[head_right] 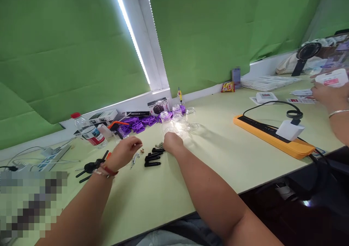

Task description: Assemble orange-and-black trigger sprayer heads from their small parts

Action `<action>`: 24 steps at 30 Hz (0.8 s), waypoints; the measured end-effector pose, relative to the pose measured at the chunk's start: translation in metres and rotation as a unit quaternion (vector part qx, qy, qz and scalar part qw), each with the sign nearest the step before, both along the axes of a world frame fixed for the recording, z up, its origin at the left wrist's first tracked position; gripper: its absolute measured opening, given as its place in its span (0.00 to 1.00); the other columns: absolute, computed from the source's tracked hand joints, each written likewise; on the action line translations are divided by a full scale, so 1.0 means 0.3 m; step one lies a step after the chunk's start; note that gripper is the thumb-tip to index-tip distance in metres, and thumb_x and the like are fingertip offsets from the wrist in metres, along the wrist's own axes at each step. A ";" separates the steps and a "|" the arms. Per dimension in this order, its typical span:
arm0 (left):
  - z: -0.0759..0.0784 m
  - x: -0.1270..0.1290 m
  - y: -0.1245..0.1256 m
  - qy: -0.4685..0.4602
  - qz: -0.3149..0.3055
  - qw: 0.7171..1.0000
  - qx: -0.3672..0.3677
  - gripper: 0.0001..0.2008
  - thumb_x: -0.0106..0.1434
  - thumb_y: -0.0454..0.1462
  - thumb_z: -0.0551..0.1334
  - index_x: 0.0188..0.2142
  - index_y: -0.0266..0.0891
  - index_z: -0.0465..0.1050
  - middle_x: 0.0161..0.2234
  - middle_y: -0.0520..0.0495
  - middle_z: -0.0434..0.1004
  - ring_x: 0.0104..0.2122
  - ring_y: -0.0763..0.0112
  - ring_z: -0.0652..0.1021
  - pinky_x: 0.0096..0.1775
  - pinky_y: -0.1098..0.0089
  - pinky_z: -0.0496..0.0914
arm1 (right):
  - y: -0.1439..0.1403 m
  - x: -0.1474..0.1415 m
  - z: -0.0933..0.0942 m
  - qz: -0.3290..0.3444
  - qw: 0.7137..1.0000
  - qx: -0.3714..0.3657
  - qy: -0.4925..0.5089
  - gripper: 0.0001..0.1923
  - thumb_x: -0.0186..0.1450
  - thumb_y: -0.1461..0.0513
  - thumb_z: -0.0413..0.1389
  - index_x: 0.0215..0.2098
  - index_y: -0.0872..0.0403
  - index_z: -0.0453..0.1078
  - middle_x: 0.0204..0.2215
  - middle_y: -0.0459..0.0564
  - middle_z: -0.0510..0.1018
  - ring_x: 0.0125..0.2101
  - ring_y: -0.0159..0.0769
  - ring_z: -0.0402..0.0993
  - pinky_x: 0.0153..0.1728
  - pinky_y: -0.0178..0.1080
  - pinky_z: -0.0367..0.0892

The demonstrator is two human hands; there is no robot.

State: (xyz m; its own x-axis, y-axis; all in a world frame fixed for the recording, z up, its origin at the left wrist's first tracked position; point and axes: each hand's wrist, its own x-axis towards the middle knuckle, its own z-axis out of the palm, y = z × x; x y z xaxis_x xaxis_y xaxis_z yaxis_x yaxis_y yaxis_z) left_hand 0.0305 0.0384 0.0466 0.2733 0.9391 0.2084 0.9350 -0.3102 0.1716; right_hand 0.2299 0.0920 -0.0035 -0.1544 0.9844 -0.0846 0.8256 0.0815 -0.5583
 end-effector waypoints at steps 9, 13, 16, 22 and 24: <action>-0.100 -0.243 -0.264 0.027 0.331 0.941 -0.059 0.14 0.59 0.46 0.55 0.37 0.38 0.67 0.33 0.42 0.76 0.33 0.58 0.76 0.25 0.69 0.60 | -0.052 -0.029 0.015 0.028 0.996 0.079 0.014 0.08 0.59 0.65 0.54 0.35 0.53 0.73 0.36 0.52 0.77 0.34 0.38 0.73 0.28 0.34 0.61; -0.142 -0.242 -0.242 0.026 0.319 0.945 -0.073 0.10 0.59 0.39 0.55 0.38 0.37 0.67 0.34 0.41 0.76 0.34 0.57 0.76 0.26 0.68 0.61 | -0.074 -0.051 0.016 0.048 0.989 0.137 0.033 0.09 0.60 0.63 0.52 0.36 0.53 0.73 0.37 0.51 0.76 0.33 0.36 0.72 0.29 0.34 0.62; -0.144 -0.250 -0.247 0.027 0.306 0.950 -0.055 0.06 0.58 0.35 0.54 0.33 0.38 0.68 0.34 0.42 0.76 0.34 0.60 0.76 0.28 0.68 0.61 | -0.082 -0.067 0.010 0.078 0.979 0.180 0.056 0.09 0.61 0.64 0.51 0.35 0.54 0.73 0.37 0.51 0.76 0.34 0.35 0.71 0.32 0.35 0.63; -0.135 -0.234 -0.277 -0.016 0.172 0.983 0.061 0.09 0.60 0.33 0.51 0.34 0.41 0.70 0.35 0.47 0.74 0.34 0.68 0.74 0.31 0.71 0.63 | -0.152 -0.140 0.001 0.205 0.944 0.168 0.195 0.15 0.64 0.61 0.48 0.44 0.54 0.72 0.40 0.50 0.77 0.37 0.35 0.71 0.39 0.37 0.65; -0.142 -0.219 -0.274 -0.027 0.134 0.987 0.087 0.09 0.61 0.33 0.51 0.36 0.41 0.70 0.36 0.47 0.75 0.35 0.67 0.74 0.33 0.70 0.64 | -0.191 -0.171 -0.004 0.258 0.935 0.093 0.224 0.17 0.63 0.59 0.50 0.48 0.53 0.71 0.37 0.49 0.78 0.33 0.34 0.71 0.37 0.36 0.65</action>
State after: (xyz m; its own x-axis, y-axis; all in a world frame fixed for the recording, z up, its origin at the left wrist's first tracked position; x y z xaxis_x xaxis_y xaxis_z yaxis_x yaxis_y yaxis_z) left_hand -0.0351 -0.0439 0.0039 0.0052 0.9247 0.3807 0.9786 -0.0830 0.1884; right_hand 0.1785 0.0347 -0.0048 -0.5911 0.7609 0.2677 0.3361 0.5340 -0.7758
